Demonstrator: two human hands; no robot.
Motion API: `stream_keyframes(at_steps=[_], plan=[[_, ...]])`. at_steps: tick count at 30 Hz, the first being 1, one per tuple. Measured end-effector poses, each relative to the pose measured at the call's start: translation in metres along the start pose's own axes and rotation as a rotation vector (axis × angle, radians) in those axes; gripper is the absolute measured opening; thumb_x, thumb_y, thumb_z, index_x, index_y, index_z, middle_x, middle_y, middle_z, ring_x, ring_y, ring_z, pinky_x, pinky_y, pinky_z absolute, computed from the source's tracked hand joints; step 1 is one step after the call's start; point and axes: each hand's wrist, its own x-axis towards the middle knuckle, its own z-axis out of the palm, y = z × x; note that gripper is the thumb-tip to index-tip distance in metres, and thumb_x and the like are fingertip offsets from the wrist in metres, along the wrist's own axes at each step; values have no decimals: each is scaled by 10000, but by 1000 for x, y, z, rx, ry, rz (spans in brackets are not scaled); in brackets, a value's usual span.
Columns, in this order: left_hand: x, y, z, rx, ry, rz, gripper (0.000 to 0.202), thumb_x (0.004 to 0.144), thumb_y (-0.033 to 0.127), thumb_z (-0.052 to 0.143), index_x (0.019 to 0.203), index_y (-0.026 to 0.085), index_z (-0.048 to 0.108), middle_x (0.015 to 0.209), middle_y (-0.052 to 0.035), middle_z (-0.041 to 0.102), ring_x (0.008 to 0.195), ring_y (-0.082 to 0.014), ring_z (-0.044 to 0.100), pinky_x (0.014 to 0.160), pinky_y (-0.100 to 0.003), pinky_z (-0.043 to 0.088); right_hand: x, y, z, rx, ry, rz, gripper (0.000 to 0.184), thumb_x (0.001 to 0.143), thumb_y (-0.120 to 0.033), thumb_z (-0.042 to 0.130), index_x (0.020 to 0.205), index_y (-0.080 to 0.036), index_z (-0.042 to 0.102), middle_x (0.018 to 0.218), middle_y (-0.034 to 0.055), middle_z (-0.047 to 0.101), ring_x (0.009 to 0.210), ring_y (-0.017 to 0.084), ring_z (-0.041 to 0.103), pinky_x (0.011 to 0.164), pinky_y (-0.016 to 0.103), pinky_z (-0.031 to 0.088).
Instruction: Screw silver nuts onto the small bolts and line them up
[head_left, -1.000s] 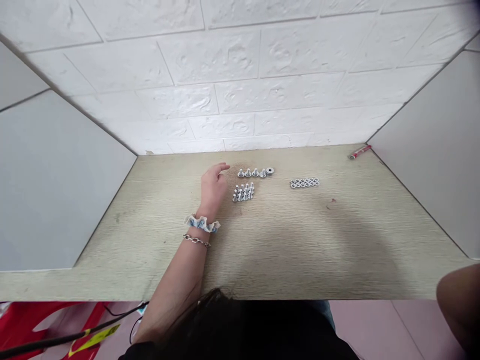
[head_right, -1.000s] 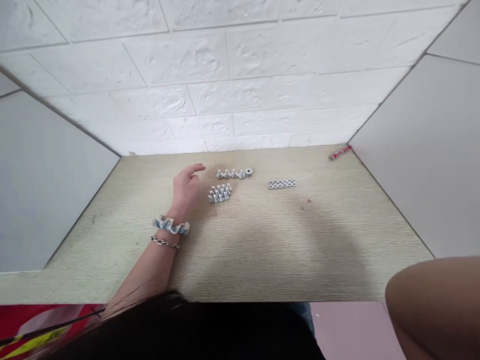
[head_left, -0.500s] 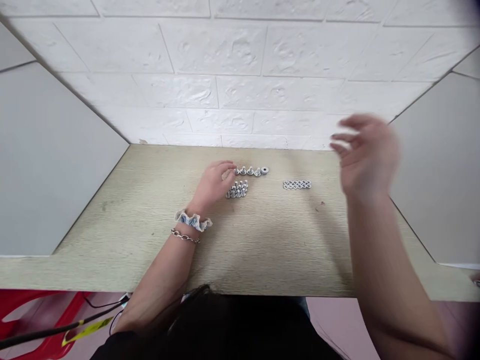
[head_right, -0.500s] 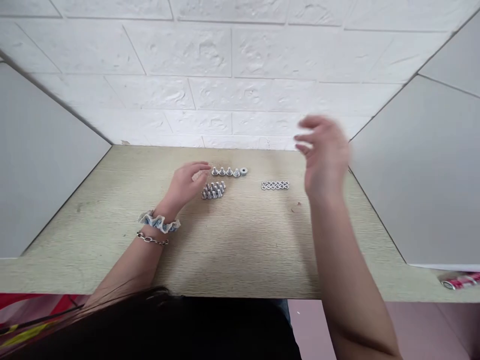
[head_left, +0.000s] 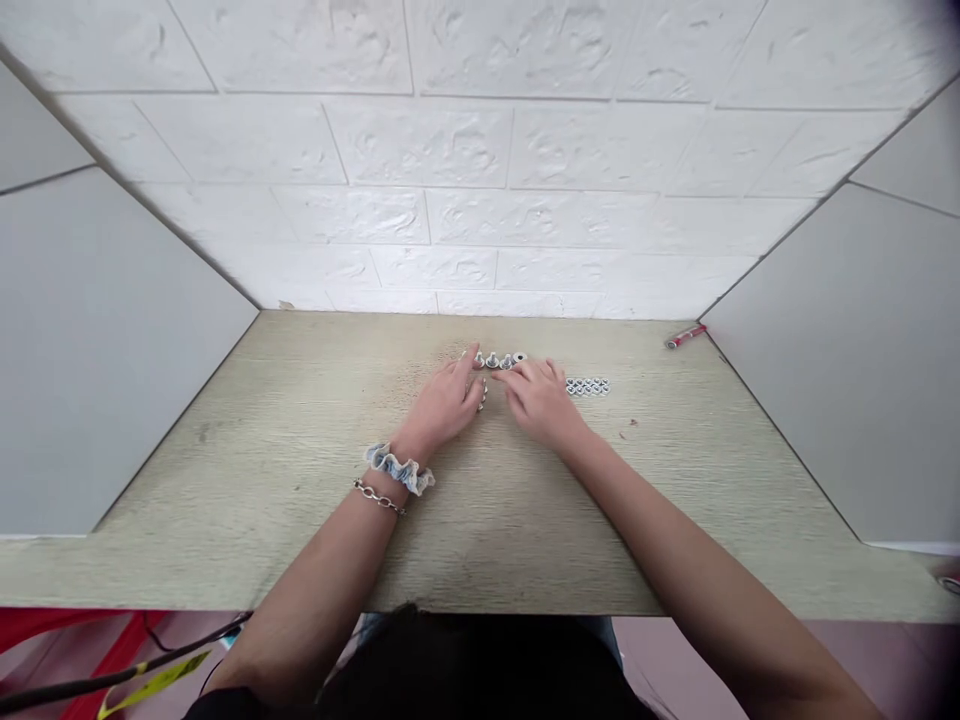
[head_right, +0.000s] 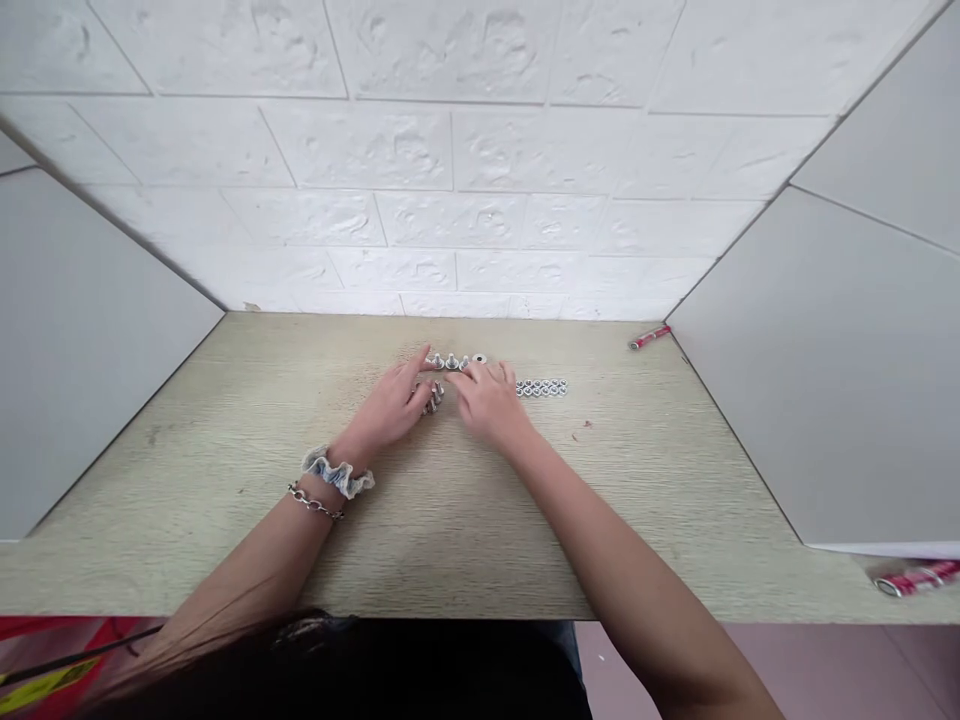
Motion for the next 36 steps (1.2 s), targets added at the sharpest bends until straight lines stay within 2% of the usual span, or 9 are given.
stream_keyframes(at_steps=[3,8,11,20,24,26,29,32,36], plan=[[1,0,-2,-72,78,-37,494,853,215,313,1338,135,265,1130,-98,565,1064,-201,483,938,-374,355,3,-11,7,-41,7,-5,377,865,-193,308,1186,-280,486,1008,67,548,952,204,468,985,470,146],[0,5,-2,-253,270,-116,568,859,217,312,1380,214,85,1181,-100,516,1017,-173,502,892,-351,390,6,-10,10,-13,-9,43,362,886,-222,287,1156,-315,509,996,61,549,964,204,455,979,526,109],[-1,7,2,-298,328,-125,605,854,216,326,1380,241,27,1254,-105,445,1026,-171,486,900,-349,385,7,-9,11,16,-6,44,330,888,-259,312,1121,-319,538,994,55,554,969,202,457,977,535,104],[0,6,2,-210,454,-88,667,820,177,377,1370,282,16,1380,-123,197,1084,-198,426,890,-381,387,8,-9,12,107,35,82,218,858,-335,407,906,-275,611,961,32,588,932,183,499,988,527,86],[-1,7,1,-130,523,-50,624,804,178,413,1359,244,133,1329,-133,251,1062,-197,423,839,-341,426,8,-7,8,77,37,118,170,843,-288,425,828,-232,585,921,36,594,938,190,502,990,531,82],[-3,8,-1,-123,506,-8,542,812,183,411,1325,220,237,1238,-130,352,892,-149,493,761,-295,458,7,-6,3,55,31,149,156,835,-273,431,799,-216,572,898,42,595,933,197,504,986,537,87],[-5,10,-3,-116,379,133,431,821,205,422,1248,191,362,1059,-85,486,652,-85,491,654,-244,470,3,-7,-9,99,55,174,137,830,-276,440,784,-216,555,882,30,597,926,194,509,986,537,80],[-7,14,-3,-81,244,254,409,801,259,479,1195,164,426,955,-61,557,668,-101,514,671,-248,469,-1,-14,-22,226,113,152,123,829,-300,449,807,-227,546,875,12,600,920,181,516,993,503,114],[-6,16,0,-74,138,269,266,822,255,451,1041,142,552,841,-48,613,711,-116,551,694,-234,456,-3,-26,-30,340,180,84,125,819,-312,468,805,-226,556,876,12,604,894,171,530,988,445,186]])
